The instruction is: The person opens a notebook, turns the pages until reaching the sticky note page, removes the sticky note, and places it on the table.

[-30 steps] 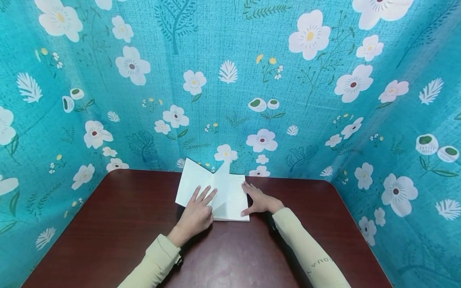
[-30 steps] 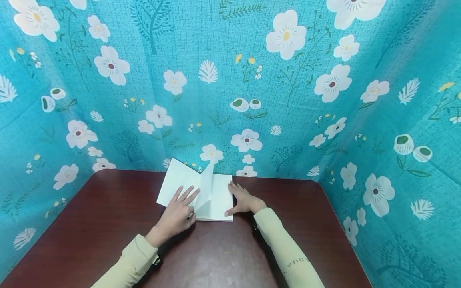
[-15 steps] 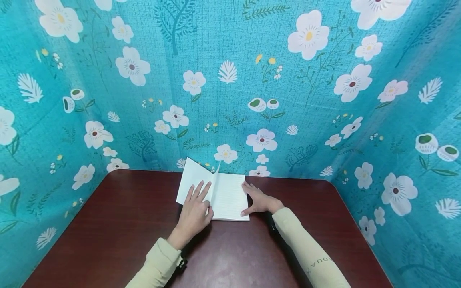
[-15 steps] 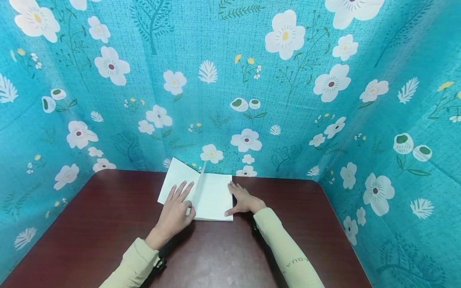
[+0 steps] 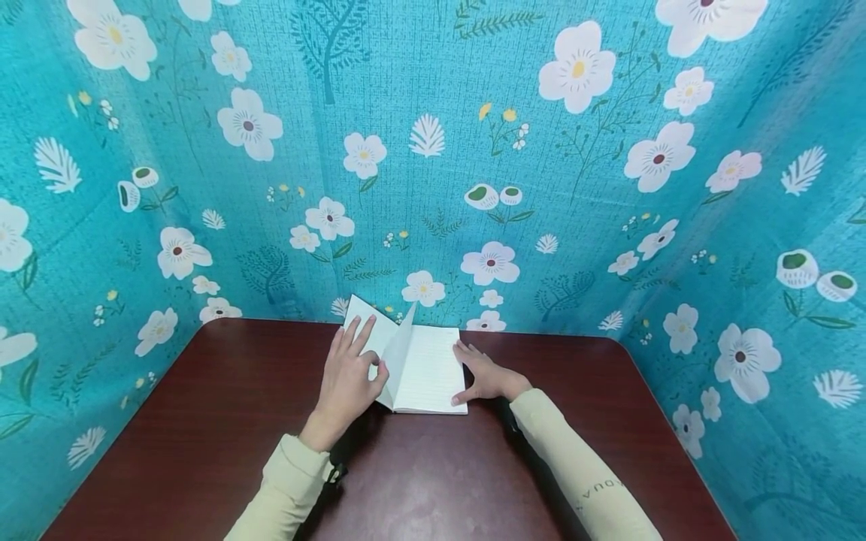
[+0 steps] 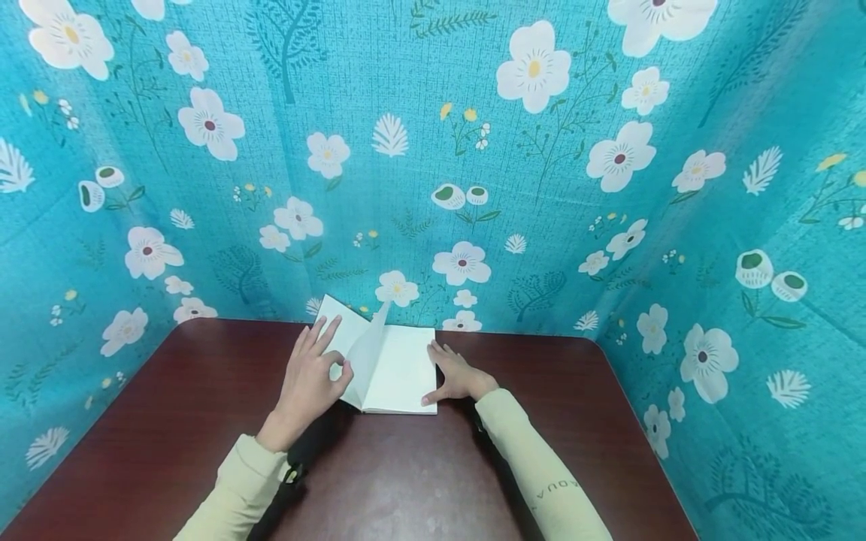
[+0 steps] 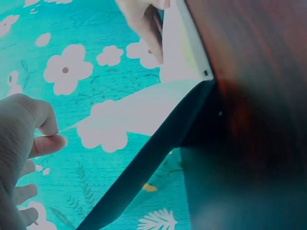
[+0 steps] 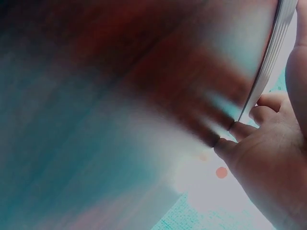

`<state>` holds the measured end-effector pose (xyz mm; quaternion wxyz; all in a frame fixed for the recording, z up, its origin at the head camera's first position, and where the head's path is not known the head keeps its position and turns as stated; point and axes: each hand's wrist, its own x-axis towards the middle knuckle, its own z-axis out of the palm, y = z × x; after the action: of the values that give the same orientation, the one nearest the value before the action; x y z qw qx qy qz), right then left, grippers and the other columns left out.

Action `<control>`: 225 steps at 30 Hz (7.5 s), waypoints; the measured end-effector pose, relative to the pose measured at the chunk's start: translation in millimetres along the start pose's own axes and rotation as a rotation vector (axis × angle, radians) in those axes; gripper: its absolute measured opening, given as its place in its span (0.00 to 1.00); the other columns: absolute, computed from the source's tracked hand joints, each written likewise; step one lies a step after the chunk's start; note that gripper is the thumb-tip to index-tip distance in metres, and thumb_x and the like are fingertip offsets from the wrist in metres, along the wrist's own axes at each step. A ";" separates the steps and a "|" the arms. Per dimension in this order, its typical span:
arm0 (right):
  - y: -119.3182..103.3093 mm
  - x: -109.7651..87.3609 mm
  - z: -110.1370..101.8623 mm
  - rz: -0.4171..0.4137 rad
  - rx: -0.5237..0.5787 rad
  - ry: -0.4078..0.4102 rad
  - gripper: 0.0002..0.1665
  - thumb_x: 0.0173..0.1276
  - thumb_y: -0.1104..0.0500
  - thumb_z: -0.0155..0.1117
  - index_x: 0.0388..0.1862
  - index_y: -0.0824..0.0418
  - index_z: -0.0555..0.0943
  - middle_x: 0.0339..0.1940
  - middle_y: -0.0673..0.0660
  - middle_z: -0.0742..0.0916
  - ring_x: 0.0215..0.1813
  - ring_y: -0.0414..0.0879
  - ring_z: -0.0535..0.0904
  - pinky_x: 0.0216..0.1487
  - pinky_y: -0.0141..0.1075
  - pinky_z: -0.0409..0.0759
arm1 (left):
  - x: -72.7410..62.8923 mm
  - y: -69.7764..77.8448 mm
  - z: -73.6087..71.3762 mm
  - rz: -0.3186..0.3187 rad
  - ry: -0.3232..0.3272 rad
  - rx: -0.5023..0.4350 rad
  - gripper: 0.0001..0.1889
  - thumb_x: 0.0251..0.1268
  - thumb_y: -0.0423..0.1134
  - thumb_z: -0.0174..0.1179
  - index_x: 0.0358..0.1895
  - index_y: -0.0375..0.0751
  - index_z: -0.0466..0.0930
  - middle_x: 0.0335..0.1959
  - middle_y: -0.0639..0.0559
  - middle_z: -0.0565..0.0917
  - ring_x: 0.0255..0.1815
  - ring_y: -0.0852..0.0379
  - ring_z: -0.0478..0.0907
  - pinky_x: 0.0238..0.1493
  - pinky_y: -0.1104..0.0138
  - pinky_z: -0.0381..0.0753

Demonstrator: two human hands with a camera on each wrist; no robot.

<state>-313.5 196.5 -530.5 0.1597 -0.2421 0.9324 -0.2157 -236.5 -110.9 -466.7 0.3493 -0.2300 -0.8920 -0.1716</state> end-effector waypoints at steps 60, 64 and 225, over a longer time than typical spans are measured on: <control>1.6 -0.8 -0.5 -0.012 -0.001 -0.010 0.73 0.55 0.36 0.78 0.84 0.64 0.44 0.86 0.62 0.49 0.85 0.63 0.39 0.80 0.63 0.45 | -52.9 -55.3 -17.2 -0.450 -0.381 0.145 0.19 0.56 0.32 0.68 0.09 0.40 0.75 0.65 0.23 0.74 0.76 0.27 0.58 0.73 0.34 0.58; 2.0 -1.6 -0.7 -0.020 -0.008 -0.010 0.73 0.56 0.36 0.78 0.84 0.65 0.44 0.86 0.63 0.50 0.85 0.64 0.39 0.80 0.63 0.45 | -56.3 -57.2 -13.7 -0.487 -0.445 0.147 0.18 0.57 0.34 0.67 0.11 0.40 0.77 0.66 0.22 0.73 0.76 0.26 0.57 0.73 0.33 0.56; 6.5 -5.9 -0.2 -0.039 0.007 0.005 0.73 0.56 0.36 0.78 0.84 0.64 0.45 0.86 0.60 0.50 0.85 0.60 0.43 0.81 0.58 0.50 | -22.1 0.4 46.8 0.255 -0.475 -0.114 0.08 0.53 0.35 0.75 0.20 0.44 0.88 0.63 0.46 0.83 0.67 0.48 0.77 0.70 0.56 0.74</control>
<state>-311.2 204.7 -532.3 0.1541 -0.2590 0.9271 -0.2228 -247.3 -95.1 -514.7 0.1357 -0.3935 -0.9016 -0.1176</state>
